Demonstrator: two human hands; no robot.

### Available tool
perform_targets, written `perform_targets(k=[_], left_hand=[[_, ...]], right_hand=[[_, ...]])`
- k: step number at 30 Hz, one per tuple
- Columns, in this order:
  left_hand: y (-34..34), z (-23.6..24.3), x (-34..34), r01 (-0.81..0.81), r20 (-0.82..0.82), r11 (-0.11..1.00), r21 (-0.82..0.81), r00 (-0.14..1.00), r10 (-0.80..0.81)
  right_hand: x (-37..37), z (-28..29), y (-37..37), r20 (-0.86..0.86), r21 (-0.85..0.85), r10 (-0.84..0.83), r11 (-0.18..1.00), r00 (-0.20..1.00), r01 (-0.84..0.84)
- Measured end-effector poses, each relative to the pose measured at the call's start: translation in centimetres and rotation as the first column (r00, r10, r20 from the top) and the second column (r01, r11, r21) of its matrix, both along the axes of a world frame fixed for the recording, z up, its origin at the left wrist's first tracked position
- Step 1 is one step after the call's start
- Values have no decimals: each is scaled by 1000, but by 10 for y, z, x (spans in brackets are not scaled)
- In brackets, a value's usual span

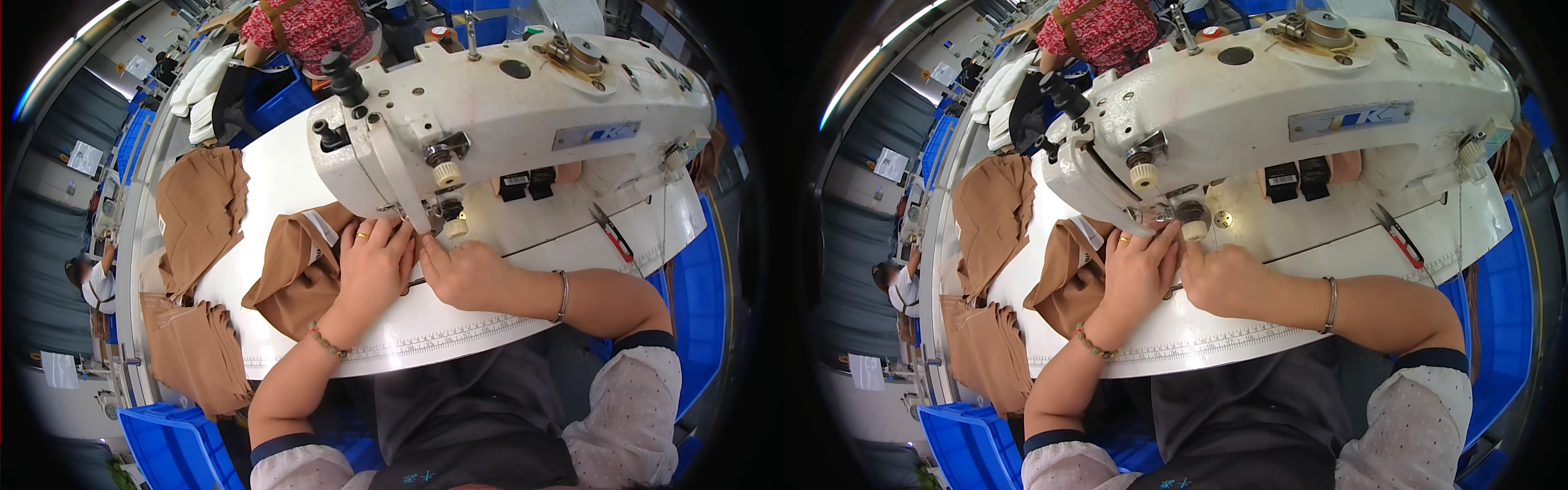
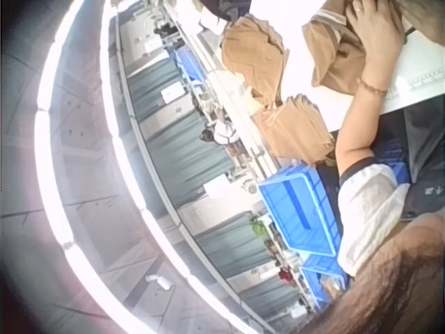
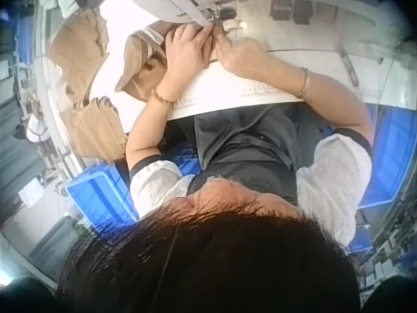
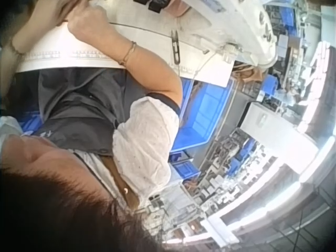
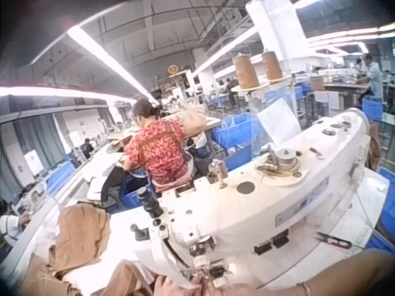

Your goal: Sewing fabric pieces together using an industrial sewing machine.

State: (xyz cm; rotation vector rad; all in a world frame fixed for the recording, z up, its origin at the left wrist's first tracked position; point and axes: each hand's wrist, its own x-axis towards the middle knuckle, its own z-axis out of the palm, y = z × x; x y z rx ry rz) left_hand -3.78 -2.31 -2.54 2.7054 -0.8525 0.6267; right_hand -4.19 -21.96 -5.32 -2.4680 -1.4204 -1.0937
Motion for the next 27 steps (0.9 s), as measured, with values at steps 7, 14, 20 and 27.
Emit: perform_targets(k=[7, 14, 20, 27], left_hand=[[6, -7, 30, -64, -18, 998, 1, 998, 64], [7, -3, 38, -44, 3, 999, -2, 999, 44], [6, -5, 39, -32, 5, 999, -19, 999, 32], [4, -4, 37, -82, -5, 996, -32, 997, 82]], right_hand=[[10, -2, 0, -62, 28, 2, 1000, 998, 0], [10, 0, -1, -115, 43, 14, 999, 993, -9], [11, 2, -3, -129, 21, 28, 999, 991, -25], [4, 7, -8, -237, -124, -18, 992, 971, -11]])
